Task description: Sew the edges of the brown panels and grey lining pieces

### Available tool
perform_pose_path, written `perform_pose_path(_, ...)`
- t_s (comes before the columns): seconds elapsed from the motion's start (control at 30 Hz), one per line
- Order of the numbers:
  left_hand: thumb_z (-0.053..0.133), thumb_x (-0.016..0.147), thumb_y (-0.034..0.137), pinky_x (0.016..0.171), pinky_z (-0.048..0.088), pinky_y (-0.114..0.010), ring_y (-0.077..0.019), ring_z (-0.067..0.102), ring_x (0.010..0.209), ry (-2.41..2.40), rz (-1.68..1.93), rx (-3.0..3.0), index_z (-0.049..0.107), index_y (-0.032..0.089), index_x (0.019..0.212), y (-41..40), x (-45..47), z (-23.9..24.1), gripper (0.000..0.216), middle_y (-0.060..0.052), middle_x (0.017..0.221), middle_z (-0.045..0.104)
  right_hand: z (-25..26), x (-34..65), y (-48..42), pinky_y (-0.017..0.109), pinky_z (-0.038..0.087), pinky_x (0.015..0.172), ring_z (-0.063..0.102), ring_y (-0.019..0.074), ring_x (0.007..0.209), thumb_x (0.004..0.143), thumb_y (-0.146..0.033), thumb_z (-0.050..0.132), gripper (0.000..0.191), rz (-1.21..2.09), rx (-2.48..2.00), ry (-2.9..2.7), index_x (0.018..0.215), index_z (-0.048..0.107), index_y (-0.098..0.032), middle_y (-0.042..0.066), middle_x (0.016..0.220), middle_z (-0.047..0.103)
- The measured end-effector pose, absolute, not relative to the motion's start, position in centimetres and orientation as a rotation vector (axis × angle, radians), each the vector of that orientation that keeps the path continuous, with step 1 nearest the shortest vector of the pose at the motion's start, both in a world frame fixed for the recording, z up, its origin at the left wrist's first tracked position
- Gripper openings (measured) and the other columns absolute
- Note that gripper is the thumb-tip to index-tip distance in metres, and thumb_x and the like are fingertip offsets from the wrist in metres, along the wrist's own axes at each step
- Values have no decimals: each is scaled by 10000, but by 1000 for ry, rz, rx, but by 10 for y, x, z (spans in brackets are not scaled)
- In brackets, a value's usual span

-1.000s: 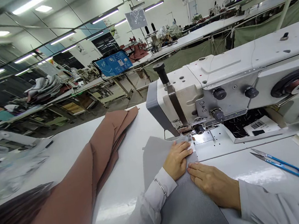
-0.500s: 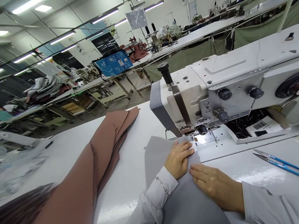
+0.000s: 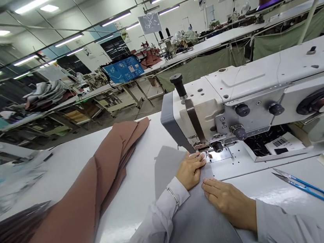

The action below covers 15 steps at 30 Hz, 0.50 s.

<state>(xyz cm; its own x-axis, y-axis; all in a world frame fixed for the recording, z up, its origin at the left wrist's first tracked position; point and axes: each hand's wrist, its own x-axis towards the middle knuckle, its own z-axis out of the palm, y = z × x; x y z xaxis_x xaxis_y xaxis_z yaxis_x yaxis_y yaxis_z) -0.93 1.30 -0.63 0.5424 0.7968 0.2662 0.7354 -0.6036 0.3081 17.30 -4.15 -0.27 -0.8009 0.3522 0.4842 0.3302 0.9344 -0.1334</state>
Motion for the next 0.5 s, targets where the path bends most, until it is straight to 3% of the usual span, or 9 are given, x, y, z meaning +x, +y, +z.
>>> perform_pose_path(0.23, 438, 684, 52, 990, 266, -576, -240, 528, 1049, 1372, 508, 2633, 609, 188, 1031, 22, -9, -9, 411, -66, 1136, 604, -5, 176, -30, 355, 403, 972, 464, 210, 1128, 866, -34, 311, 315, 94, -463, -2582, 1048, 567, -22, 162, 1128, 555)
perform_pose_path(0.37, 444, 667, 60, 987, 302, -532, -243, 562, 968, 1448, 469, 2629, 630, 181, 1001, 43, -10, -8, 402, -78, 1007, 652, -6, 174, -10, 348, 412, 968, 488, 194, 1101, 905, -67, 269, 330, 93, -504, -2574, 1048, 562, -22, 156, 1120, 560)
perform_pose_path(0.5, 445, 639, 55, 998, 319, -469, -242, 533, 1027, 1396, 560, 2663, 620, 184, 1002, 60, -12, -5, 424, -79, 1078, 619, -9, 170, 2, 350, 404, 977, 466, 198, 1124, 919, -87, 260, 335, 107, -546, -2559, 1067, 550, -8, 167, 1134, 548)
